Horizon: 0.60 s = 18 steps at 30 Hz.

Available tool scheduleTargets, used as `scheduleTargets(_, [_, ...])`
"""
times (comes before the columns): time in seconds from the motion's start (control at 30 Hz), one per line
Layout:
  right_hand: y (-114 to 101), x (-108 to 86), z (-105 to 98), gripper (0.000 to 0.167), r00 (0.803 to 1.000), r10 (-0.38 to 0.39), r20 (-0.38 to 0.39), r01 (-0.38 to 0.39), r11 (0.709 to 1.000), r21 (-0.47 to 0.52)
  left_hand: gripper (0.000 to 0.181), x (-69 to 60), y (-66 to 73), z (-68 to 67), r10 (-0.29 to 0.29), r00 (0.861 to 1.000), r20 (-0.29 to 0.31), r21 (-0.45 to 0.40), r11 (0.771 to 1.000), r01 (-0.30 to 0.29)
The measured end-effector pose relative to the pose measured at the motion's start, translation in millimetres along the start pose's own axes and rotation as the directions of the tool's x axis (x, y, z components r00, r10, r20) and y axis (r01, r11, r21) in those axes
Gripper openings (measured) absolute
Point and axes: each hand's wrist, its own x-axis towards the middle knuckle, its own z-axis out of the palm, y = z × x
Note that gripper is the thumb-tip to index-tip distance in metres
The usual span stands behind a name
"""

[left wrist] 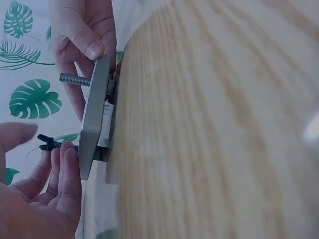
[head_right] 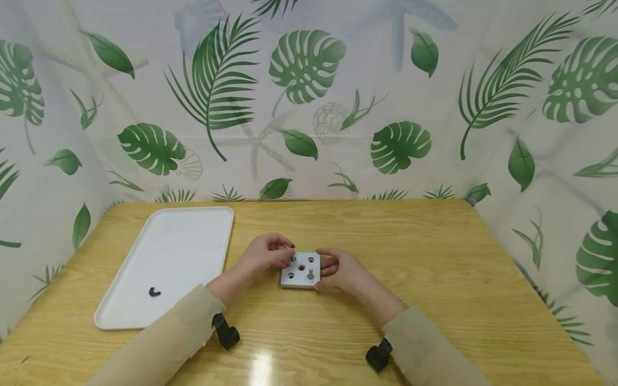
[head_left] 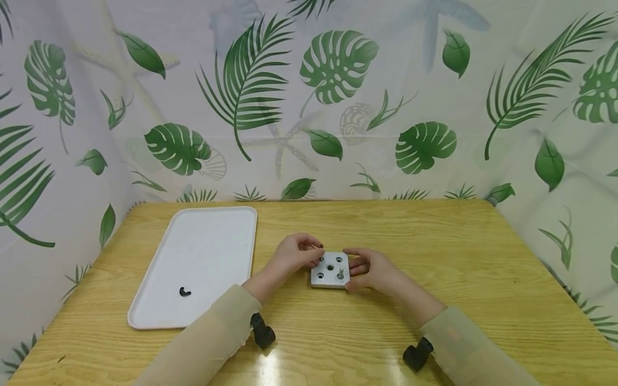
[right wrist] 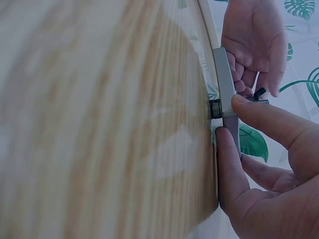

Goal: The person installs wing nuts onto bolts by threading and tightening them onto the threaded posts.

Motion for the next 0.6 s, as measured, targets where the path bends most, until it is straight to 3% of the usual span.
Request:
scheduleTargets(0.23, [0.1, 1.2, 0.9, 0.085, 1.0, 0.01, 0.005, -0.01, 1.0, 0.011, 0.026, 0.0, 0.4, -0.9, 0.009, 1.0, 0.022, 0.027, 1.0, -0.01])
scheduleTargets(0.6, [-1.3, -0.1, 0.9, 0.086, 1.0, 0.015, 0.004, -0.015, 1.0, 0.007, 0.017, 2.0, -0.1, 0.3, -0.025, 0.999, -0.022, -0.025, 0.999, 0.025])
